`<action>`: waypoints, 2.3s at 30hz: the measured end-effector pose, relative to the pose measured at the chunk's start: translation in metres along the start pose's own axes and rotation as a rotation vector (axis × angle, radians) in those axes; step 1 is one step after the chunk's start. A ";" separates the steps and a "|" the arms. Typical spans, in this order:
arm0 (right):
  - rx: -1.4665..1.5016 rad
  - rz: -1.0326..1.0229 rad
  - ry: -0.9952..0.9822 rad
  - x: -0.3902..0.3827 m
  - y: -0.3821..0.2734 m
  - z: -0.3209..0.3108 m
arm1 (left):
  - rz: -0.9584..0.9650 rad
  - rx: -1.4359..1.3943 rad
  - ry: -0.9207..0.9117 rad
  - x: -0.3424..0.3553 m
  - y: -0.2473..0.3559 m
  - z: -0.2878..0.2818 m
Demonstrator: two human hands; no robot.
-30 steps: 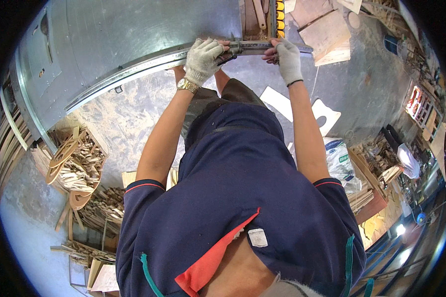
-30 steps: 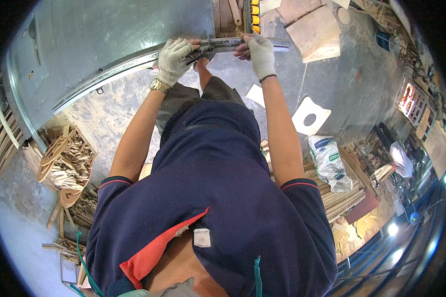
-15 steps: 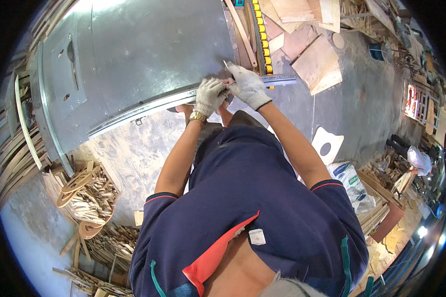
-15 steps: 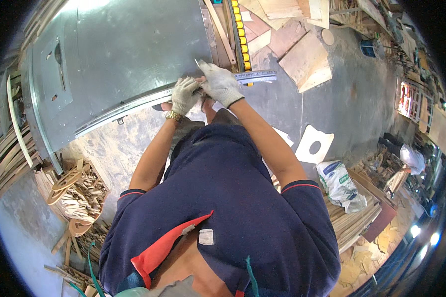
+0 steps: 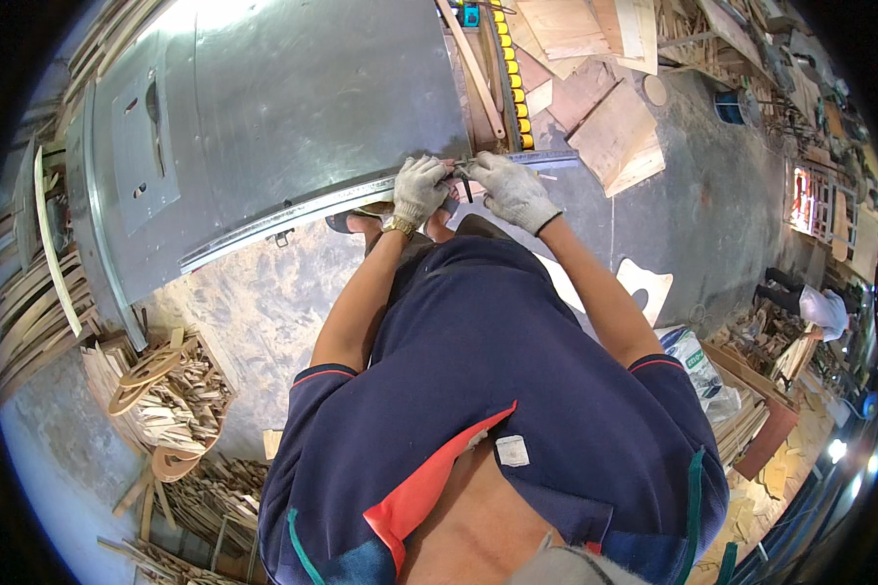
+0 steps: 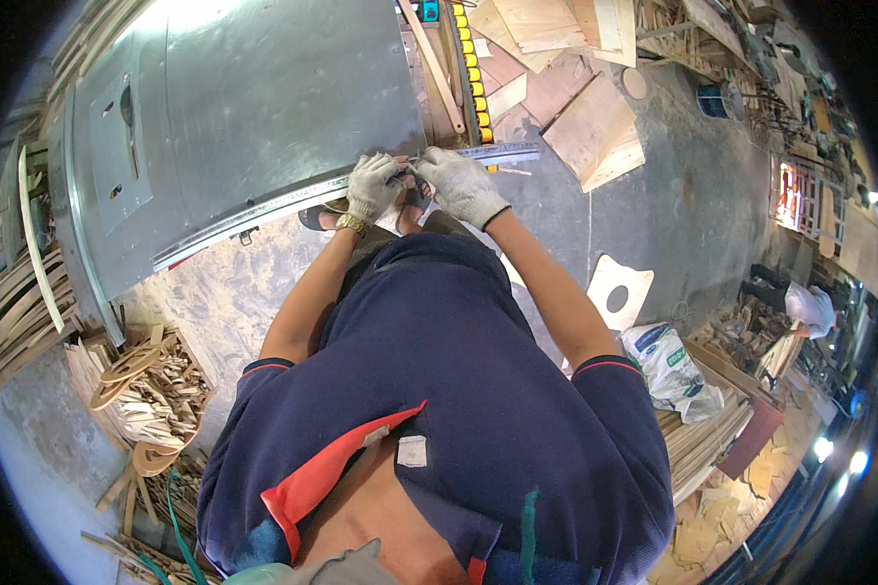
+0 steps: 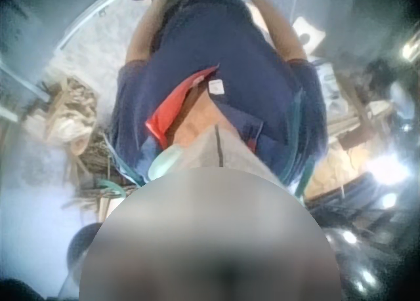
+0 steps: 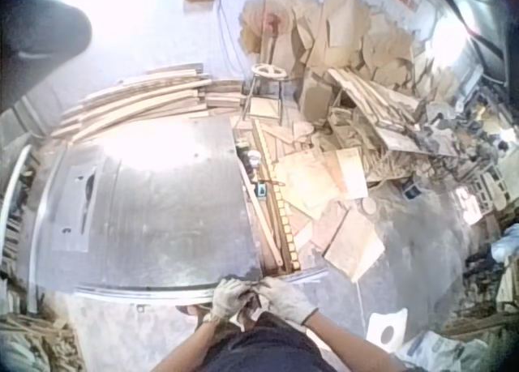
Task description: The person uses a table saw to cut multiple wooden planks into smaller pieces. They guide each plank through the saw blade, then remove the cut pieces and place them aside. The person also adjusts the saw's fence and measures the setup with a tape measure during the process.
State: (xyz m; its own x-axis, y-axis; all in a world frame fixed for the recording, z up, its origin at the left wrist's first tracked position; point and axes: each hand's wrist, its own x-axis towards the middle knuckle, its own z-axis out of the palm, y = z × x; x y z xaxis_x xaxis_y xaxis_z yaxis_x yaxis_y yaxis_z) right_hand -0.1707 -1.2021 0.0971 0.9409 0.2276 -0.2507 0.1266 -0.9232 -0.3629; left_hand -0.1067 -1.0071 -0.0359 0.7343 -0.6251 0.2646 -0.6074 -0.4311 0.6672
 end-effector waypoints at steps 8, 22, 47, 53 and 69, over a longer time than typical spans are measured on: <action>-0.090 -0.633 0.114 0.044 0.025 0.041 | 0.043 0.004 -0.026 -0.004 -0.011 0.005; 0.008 -0.117 0.121 0.046 -0.006 0.062 | 0.109 -0.070 0.023 -0.002 -0.028 0.014; 0.241 -0.091 0.537 0.033 -0.014 0.107 | -1.646 0.450 0.666 -0.373 -0.035 -0.124; 0.212 -0.002 0.483 0.034 -0.012 0.119 | -1.772 0.376 0.626 -0.436 -0.008 -0.093; 0.342 1.067 0.812 0.040 -0.087 0.174 | -1.701 -0.767 1.235 -0.659 -0.005 -0.083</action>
State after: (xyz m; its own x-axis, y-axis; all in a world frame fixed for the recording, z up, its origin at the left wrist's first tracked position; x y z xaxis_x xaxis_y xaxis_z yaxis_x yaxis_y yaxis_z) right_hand -0.1988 -1.0593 -0.0374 0.4651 -0.8852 0.0012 -0.7346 -0.3867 -0.5575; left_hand -0.5625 -0.5392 -0.1561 0.2374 0.6653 -0.7078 0.5774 0.4893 0.6536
